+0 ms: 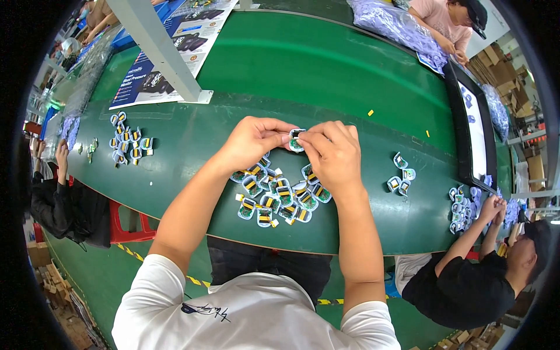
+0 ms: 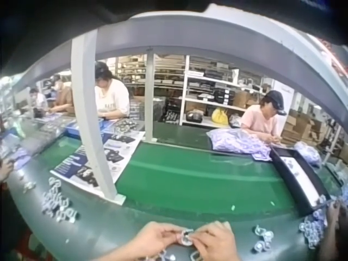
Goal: Inspecting and sorting small electronic components or tags at a factory workbench.
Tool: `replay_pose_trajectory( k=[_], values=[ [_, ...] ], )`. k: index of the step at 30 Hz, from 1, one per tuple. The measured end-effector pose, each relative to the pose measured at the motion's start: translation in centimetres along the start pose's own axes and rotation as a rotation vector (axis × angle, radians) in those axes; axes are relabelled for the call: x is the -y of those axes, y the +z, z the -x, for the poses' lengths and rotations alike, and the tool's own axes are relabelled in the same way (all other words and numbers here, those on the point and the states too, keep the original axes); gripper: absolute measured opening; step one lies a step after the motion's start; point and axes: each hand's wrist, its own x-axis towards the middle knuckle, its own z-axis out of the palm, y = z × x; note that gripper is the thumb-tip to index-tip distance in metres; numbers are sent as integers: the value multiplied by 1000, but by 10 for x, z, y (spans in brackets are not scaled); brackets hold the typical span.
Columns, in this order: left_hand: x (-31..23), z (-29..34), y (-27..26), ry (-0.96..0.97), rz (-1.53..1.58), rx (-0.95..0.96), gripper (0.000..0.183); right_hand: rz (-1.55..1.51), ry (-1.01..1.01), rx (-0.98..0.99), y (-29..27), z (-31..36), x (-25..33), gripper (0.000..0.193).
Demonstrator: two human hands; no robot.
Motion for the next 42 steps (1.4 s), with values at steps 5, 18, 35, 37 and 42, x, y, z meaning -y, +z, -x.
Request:
replay_pose_trajectory(
  k=[5,18,35,37,42],
  values=[
    [-6,2,3,0,-94,-10,26,-5,37,-25,2,1,1,12],
    [-12,3,5,85,-15,-120,26,-172,235,-66,-1,2,4,13],
    [-4,7,11,346,-421,-190,18,-24,57,-30,10,2,11,16],
    [-3,7,11,349,-407,-207,18,-110,127,-36,14,3,12,15],
    [-1,5,12,450,-268,-263,20,-315,262,-124,14,2,13,18]
  ],
)
